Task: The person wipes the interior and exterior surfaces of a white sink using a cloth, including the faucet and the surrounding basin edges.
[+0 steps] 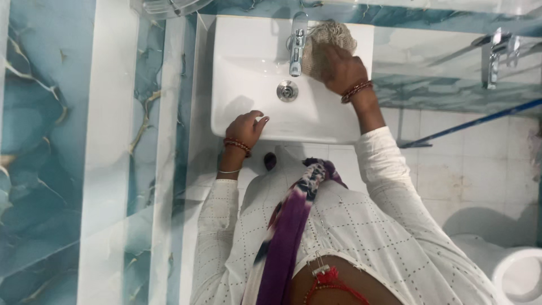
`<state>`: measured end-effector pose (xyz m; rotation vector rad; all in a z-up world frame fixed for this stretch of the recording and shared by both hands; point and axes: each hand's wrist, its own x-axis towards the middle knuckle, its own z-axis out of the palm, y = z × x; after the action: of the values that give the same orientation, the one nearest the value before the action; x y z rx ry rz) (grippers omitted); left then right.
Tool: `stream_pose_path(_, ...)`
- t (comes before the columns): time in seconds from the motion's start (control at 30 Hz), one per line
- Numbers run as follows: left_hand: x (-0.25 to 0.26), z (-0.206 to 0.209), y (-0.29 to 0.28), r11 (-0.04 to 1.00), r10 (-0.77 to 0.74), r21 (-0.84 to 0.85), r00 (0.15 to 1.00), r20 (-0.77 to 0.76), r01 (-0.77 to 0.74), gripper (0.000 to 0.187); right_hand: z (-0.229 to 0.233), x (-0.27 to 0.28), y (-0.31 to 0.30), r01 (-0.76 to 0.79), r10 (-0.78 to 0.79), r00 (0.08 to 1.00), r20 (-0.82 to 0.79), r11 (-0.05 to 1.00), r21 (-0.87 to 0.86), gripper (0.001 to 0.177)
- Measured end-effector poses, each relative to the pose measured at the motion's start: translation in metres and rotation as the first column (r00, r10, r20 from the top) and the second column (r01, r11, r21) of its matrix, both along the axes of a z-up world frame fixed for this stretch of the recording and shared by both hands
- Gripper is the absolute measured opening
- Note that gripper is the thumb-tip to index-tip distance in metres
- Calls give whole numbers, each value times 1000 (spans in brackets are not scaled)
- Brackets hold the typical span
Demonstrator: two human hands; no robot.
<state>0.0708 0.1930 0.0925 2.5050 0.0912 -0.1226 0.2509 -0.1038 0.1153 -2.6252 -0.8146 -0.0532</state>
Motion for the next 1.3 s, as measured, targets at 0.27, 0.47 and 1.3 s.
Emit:
stream_pose_path(0.27,22,0,4,997,-78,11,992,-103,80,37,-30,7,56,305,-311,950,17,941,147,71)
stream_pose_path(0.47,16,-13,2,991,-116,80,990,75,110,36,-62,-1,84,376,-386,916,108,921,96,65)
stream_pose_path(1.3,17,-16,10,991,-119,59,993,18,118,40,-55,29,29,480,-444,841,308,876,-48,44)
